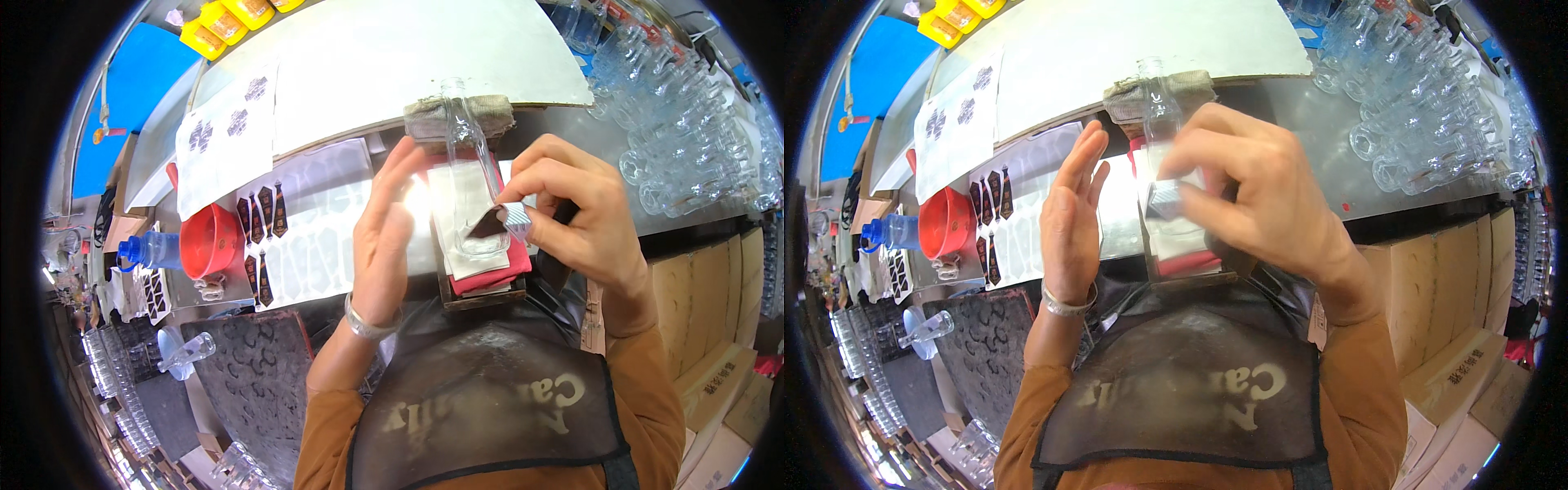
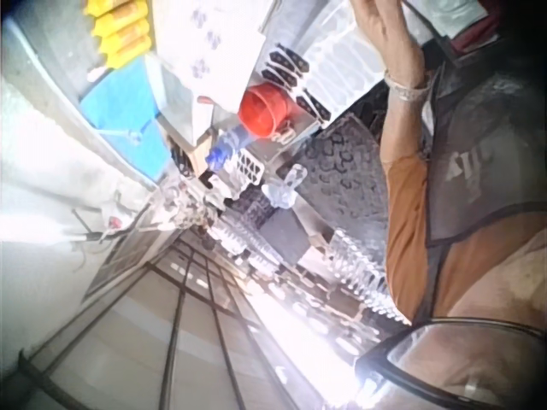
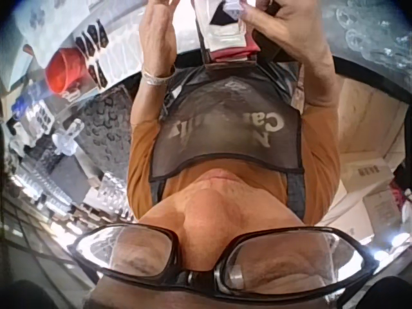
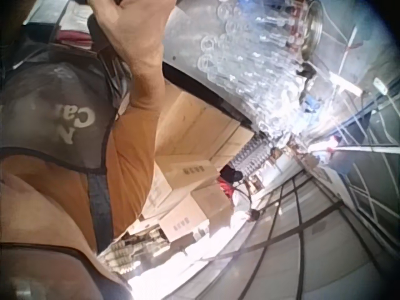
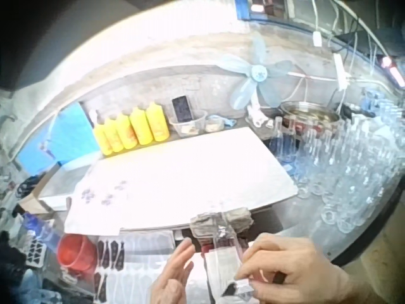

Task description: The person repeatedly picks clear plastic bottles, applies printed labels to their sides, and smooths them with a black squeegee-like tool. After labeling, the bottles are placed on the left side of the workbench. The process is repeated for multiple bottles in a consistent sequence.

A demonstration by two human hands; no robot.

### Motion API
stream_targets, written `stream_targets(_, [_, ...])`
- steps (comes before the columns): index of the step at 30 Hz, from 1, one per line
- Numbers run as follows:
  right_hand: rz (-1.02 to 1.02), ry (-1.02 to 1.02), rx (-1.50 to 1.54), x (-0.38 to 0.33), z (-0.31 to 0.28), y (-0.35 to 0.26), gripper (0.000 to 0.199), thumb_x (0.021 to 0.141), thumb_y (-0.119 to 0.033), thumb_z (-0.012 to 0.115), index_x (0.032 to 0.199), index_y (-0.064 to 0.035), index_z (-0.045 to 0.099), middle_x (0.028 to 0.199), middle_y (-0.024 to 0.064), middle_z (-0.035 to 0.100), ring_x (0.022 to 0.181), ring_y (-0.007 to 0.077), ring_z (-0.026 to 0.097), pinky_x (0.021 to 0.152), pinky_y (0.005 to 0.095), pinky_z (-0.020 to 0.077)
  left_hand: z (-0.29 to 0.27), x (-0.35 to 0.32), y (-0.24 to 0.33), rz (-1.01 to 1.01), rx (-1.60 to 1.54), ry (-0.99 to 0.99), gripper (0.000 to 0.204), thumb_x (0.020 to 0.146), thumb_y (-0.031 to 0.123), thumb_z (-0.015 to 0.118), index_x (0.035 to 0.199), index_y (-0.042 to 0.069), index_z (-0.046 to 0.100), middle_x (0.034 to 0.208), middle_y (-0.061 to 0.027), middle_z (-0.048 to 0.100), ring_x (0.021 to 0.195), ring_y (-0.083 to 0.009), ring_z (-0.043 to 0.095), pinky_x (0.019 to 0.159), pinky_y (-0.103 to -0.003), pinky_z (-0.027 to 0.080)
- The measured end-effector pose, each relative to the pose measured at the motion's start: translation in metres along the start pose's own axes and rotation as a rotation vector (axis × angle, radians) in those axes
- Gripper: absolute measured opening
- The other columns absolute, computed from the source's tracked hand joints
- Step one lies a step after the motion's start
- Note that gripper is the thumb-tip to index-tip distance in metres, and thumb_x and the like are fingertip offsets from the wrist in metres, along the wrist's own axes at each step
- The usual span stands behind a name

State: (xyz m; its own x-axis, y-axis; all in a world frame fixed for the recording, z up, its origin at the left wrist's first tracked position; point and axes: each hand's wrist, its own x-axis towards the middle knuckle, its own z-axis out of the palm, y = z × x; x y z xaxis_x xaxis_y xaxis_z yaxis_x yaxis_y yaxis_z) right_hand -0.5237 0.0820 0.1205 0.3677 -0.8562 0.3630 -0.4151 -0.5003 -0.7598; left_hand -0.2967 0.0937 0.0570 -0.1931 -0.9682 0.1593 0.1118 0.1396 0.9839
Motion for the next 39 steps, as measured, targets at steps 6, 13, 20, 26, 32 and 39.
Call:
stream_targets(6, [0.226,-0.177,0.151,0.025,0.013,0.063,0.013,0.086,-0.010,0.071,0.090,0.0023,0.067,0.075,0.0022,0.062,0.065,0.0065,0.051,0.059,0.0248,0.0414,0.024,0.021,-0.039,0.011,0.211,-0.006,0.092,0.082,0.018,0.074,0.157,-0.001,0.024,0.160,-0.0188,0.031,0.149,-0.0306,0.030,0.121,-0.044,0.024])
stream_targets(13, [0.304,-0.011,0.112,0.044,0.019,0.093,0.021,0.088,-0.012,0.075,0.094,0.0024,0.062,0.075,0.0008,0.060,0.066,0.0033,0.051,0.060,0.0202,0.0429,0.041,0.016,-0.061,0.103,0.391,0.073,0.090,0.083,0.009,0.070,0.158,-0.002,0.021,0.157,-0.0230,0.034,0.146,-0.0315,0.036,0.120,-0.043,0.028])
stream_targets(20, [0.502,0.005,0.349,0.000,0.021,0.091,0.041,0.094,-0.014,0.070,0.129,0.0008,0.057,0.110,0.0038,0.067,0.063,-0.0007,0.052,0.058,0.0170,0.0401,0.025,0.037,-0.055,0.225,0.567,-0.029,0.061,0.083,0.003,0.070,0.142,0.005,0.054,0.158,-0.0256,0.032,0.146,-0.0402,0.035,0.116,-0.047,0.033])
stream_targets(26, [0.443,-0.021,0.283,-0.040,0.048,0.085,0.073,0.085,-0.026,0.078,0.145,0.0006,0.046,0.123,0.0126,0.066,0.053,0.0050,0.051,0.054,0.0241,0.0445,0.024,0.039,-0.058,0.197,0.589,-0.103,0.057,0.082,0.004,0.071,0.138,0.005,0.060,0.157,-0.0256,0.033,0.145,-0.0410,0.036,0.115,-0.047,0.035])
stream_targets(32, [0.438,-0.009,0.301,-0.042,0.050,0.086,0.074,0.085,-0.027,0.078,0.145,0.0001,0.045,0.122,0.0127,0.067,0.050,0.0052,0.050,0.052,0.0234,0.0434,0.024,0.042,-0.052,0.211,0.623,-0.114,0.061,0.080,0.005,0.073,0.139,0.005,0.059,0.157,-0.0251,0.034,0.145,-0.0405,0.037,0.115,-0.047,0.036])
stream_targets(39, [0.448,-0.002,0.310,-0.041,0.052,0.087,0.071,0.085,-0.025,0.077,0.143,0.0001,0.046,0.120,0.0127,0.067,0.050,0.0041,0.050,0.052,0.0228,0.0429,0.023,0.044,-0.053,0.222,0.646,-0.099,0.062,0.079,0.004,0.073,0.139,0.005,0.058,0.155,-0.0239,0.037,0.143,-0.0394,0.039,0.114,-0.047,0.037])
